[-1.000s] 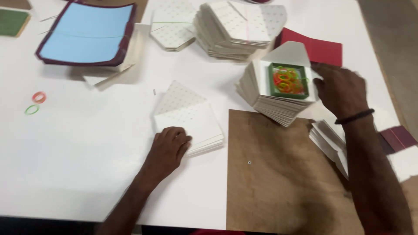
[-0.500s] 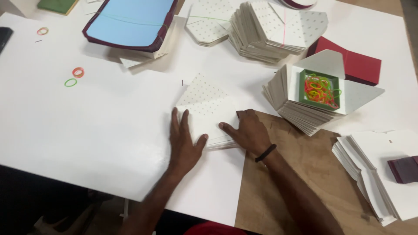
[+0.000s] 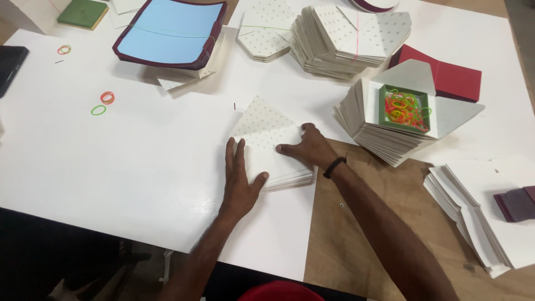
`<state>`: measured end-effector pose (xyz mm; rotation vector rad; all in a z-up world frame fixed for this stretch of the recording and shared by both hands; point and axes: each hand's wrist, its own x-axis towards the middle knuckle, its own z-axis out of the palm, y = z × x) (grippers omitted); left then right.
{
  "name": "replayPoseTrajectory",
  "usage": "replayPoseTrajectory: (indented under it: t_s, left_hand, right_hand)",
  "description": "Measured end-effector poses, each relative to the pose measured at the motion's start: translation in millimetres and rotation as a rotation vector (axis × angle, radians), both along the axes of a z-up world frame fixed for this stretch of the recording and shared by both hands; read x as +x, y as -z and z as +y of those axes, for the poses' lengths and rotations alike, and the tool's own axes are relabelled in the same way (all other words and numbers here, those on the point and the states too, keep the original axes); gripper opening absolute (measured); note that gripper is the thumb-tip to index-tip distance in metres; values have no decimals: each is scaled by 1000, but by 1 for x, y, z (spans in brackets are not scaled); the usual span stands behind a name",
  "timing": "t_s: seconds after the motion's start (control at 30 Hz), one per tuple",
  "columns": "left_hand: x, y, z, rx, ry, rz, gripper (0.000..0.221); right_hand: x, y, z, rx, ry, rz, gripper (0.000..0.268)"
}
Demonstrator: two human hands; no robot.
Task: Manually folding and stacking paper envelopes at a work table.
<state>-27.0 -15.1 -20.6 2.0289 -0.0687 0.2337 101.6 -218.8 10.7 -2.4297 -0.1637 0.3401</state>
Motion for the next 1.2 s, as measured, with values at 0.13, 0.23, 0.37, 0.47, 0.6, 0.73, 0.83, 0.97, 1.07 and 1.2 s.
replayPoseTrajectory:
  t_s: [0.13,0.23,0.37,0.47,0.6,0.73,0.83,0.97,1.07,1.2]
  left_hand:
    - [-1,0,0,7,3,-14,98]
    - [-1,-3,1,-55,13,25,103]
    - [-3,-9,3,-130,9,37,118]
    - [-1,-8,7,-331,29,104,128]
    - [7,-26,14,-498,41,180,112]
    - [11,-32,27,-631,141,126,83]
    - [12,-22,33,-423,164,58,76]
    - [16,11,33,-222,146,145,75]
    - [13,15,32,-226,126,165,68]
    - [6,-9,27,-248,85,289,81]
  right_hand:
    - [14,3,-4,-22,-25,70,108]
    - [7,-9,-7,-2,-65,84,106]
    - [-24,-21,-15,335,-62,109,104]
    - [-48,-19,-20,542,-52,79,98]
    - [-66,-39,-17,712,-63,-71,81]
    - [-66,-43,-25,826,-138,-172,77]
    - [-61,-18,-26,804,-247,-250,77]
    - [-50,43,-31,749,-340,-194,61]
    - [-53,60,-34,795,-315,-98,55]
    - [-67,20,-23,703,-143,29,72]
